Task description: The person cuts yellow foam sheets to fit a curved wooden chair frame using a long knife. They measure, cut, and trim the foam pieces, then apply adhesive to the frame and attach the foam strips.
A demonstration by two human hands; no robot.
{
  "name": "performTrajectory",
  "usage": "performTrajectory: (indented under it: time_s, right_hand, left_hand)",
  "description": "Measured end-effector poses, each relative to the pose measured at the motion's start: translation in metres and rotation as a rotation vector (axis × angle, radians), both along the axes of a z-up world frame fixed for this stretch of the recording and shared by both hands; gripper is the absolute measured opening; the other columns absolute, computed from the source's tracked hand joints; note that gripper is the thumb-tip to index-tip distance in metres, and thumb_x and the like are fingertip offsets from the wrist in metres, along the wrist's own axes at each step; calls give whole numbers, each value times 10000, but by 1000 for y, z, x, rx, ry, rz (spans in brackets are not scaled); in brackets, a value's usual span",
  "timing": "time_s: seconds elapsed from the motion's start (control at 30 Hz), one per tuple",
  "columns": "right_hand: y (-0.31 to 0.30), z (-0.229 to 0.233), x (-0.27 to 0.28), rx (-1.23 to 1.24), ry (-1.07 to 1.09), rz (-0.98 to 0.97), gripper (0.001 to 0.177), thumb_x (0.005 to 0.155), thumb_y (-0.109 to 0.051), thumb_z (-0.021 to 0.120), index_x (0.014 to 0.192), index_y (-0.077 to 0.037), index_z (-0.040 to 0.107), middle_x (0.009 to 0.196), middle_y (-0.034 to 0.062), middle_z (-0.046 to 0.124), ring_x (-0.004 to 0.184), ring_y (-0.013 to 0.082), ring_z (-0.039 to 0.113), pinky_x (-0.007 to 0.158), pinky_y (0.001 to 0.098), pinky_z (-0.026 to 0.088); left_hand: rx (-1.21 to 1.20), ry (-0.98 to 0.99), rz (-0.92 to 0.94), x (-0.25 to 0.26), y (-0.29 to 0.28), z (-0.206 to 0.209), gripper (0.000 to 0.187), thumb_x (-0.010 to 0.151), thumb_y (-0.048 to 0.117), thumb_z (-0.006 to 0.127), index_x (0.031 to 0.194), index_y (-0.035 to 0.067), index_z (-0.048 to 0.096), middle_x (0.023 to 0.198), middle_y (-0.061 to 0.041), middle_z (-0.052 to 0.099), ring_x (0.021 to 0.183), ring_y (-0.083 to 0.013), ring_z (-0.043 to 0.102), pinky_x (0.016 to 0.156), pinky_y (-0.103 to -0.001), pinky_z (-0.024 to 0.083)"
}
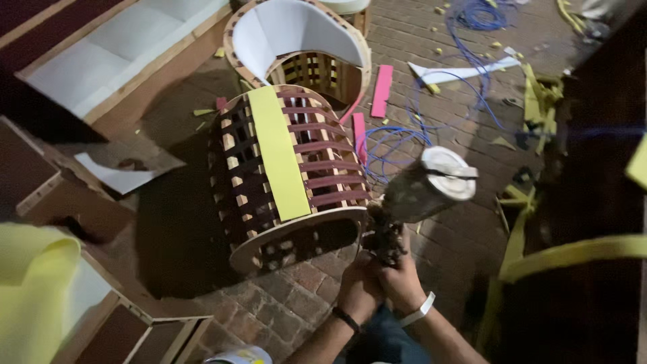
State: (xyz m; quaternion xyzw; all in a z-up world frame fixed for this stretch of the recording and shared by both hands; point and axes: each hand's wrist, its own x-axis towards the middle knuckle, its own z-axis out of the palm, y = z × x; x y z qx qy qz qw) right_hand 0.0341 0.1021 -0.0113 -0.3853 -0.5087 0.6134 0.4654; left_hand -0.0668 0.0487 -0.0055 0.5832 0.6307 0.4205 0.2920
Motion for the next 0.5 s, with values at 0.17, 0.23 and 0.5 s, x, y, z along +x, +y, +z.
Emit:
performTrajectory:
  time_s: [0.17, 0.23, 0.5]
  right_hand:
    - [88, -11, 1, -61, -32, -41, 280, 963, -51, 673, 1236, 8, 660, 1060, 61, 700, 905, 145, 617, 771, 303, 521]
    - [128, -9, 3, -120, -44, -51, 226, 1015, -94, 663, 1204, 26, 694, 983, 41, 672, 811, 129, 568, 692, 292, 476]
    - [307, 35, -21, -11, 37, 83, 335, 899, -171, 711, 1207, -46, 673, 948, -3, 722, 794, 94, 669, 711, 254, 579]
  left_hand:
    - [8, -157, -75, -4, 61, -14, 477, 801, 169, 740, 1206, 6, 547, 1070, -176, 671, 996, -364, 662, 831, -453, 560]
    - [-24, -102, -183, -2, 87, -35, 401, 860, 217, 777, 1143, 49, 547, 1051, -129, 698, 984, -306, 696, 883, -419, 577]
    - [395, 463, -300, -44, 144, -98, 519, 829, 436, 867, 1236, 394, 549, 1270, 12, 702, 1100, -247, 681, 888, -450, 589]
